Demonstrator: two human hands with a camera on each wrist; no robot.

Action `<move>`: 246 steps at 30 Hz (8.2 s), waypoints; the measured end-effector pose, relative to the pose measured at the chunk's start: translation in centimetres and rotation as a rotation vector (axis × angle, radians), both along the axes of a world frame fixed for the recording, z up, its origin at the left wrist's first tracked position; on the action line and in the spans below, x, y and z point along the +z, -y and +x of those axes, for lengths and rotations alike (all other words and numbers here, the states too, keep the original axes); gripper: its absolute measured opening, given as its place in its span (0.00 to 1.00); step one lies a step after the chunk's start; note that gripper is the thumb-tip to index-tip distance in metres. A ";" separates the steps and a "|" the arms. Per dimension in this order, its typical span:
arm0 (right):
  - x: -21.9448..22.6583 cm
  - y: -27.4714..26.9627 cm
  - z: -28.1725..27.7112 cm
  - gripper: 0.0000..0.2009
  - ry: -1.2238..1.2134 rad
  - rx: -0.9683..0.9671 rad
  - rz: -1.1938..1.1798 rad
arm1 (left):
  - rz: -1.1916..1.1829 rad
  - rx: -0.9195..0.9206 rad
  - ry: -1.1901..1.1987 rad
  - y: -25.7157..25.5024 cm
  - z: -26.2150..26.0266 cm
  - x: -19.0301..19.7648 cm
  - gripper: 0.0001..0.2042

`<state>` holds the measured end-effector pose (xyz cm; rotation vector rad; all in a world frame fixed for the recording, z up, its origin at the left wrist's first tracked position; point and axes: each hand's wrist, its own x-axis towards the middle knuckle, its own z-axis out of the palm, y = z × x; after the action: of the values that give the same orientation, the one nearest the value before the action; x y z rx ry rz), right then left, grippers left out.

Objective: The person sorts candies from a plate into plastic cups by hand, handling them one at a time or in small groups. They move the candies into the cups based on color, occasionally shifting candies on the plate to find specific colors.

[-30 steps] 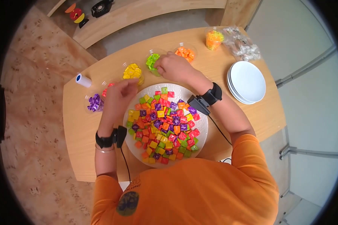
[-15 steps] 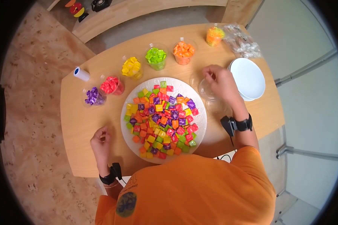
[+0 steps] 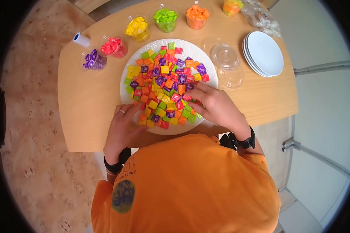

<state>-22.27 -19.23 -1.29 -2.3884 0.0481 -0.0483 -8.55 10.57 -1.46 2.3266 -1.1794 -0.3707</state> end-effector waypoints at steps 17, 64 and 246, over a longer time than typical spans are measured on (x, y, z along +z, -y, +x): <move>-1.7 -2.6 3.7 0.12 0.137 -0.037 -0.285 | -0.169 0.081 -0.213 2.0 0.2 -2.6 0.21; 4.2 8.9 11.2 0.17 0.211 -0.446 0.034 | -0.512 -0.204 -0.779 22.1 14.5 2.9 0.15; 1.2 6.4 8.0 0.08 0.166 -0.241 0.091 | 0.051 0.034 0.574 9.5 19.2 -1.7 0.31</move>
<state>-14.28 -25.64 -0.06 -2.2682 0.2532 -0.3504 10.64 1.09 -3.18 2.5790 -1.3866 0.3096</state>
